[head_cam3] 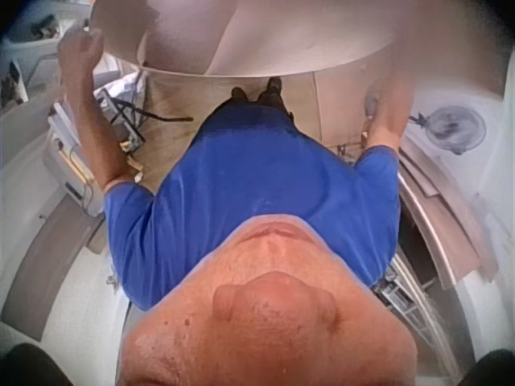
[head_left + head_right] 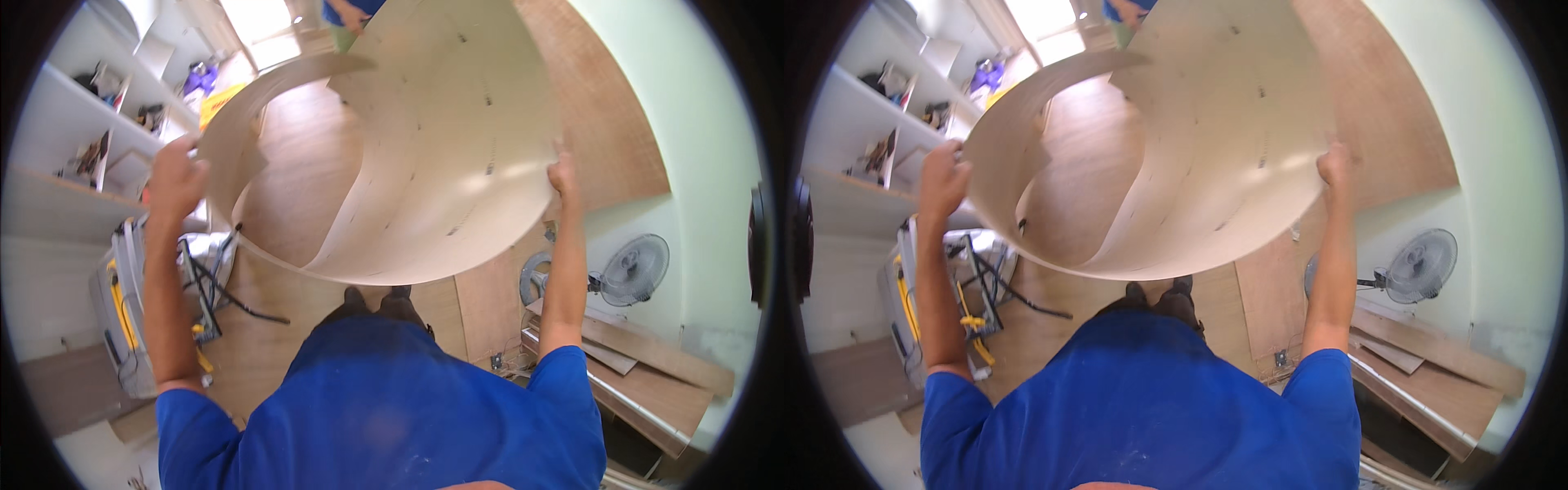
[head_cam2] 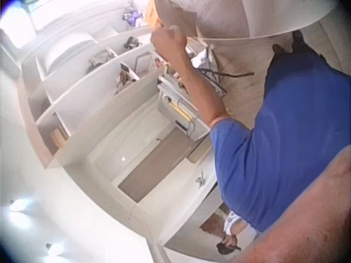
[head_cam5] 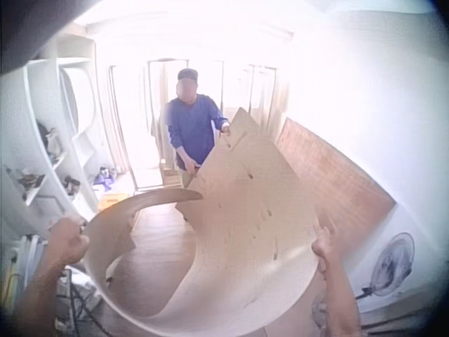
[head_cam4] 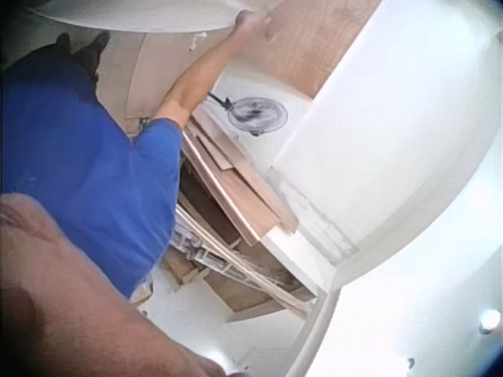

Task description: The person handles a large curved wooden panel, unfolding it from a rolled state and positioning it on the floor with coworkers. They adjust the panel's orientation and align it with other pieces in a workshop setting.

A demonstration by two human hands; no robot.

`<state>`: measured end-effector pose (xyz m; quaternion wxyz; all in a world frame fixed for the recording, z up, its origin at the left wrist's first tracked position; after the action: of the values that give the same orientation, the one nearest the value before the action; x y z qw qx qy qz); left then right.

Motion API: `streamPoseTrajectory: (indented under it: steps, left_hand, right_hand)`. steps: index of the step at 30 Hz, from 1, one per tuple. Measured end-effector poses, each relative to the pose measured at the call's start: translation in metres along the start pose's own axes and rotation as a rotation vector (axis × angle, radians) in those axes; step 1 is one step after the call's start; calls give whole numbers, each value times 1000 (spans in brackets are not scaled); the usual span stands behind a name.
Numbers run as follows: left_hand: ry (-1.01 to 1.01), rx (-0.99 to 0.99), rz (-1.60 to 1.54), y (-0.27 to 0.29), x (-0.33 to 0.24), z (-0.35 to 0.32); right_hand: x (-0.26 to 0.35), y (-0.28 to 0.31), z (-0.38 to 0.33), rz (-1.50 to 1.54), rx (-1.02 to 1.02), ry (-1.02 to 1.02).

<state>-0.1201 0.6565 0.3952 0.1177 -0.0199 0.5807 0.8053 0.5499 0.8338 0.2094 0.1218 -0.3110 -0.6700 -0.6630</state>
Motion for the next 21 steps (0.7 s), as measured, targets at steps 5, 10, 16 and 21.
streamPoseTrajectory:
  steps: [5,10,16,21]
  left_hand:
    - [127,156,43,-47,-99,-18]
    - [170,302,-119,-67,-215,-27]
    - [134,331,-250,-100,-295,-45]
    - [77,59,-631,-75,-276,-55]
  right_hand:
    - [184,-47,-55,301,463,35]
    - [336,-145,-103,1138,1144,-392]
    - [308,-231,-44,715,800,-225]
    - [293,-152,-118,831,955,6]
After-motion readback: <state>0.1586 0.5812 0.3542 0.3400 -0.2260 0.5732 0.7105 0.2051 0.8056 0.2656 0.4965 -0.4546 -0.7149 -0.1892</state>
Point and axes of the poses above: each hand's wrist, its own z-axis towards the middle knuckle, its own y-axis out of the back of the hand, x = y × z, the point moved 3 cm from there along z, towards the middle knuckle, and after that the axes turned 11 degrees about -y, right-handed, at the moved point
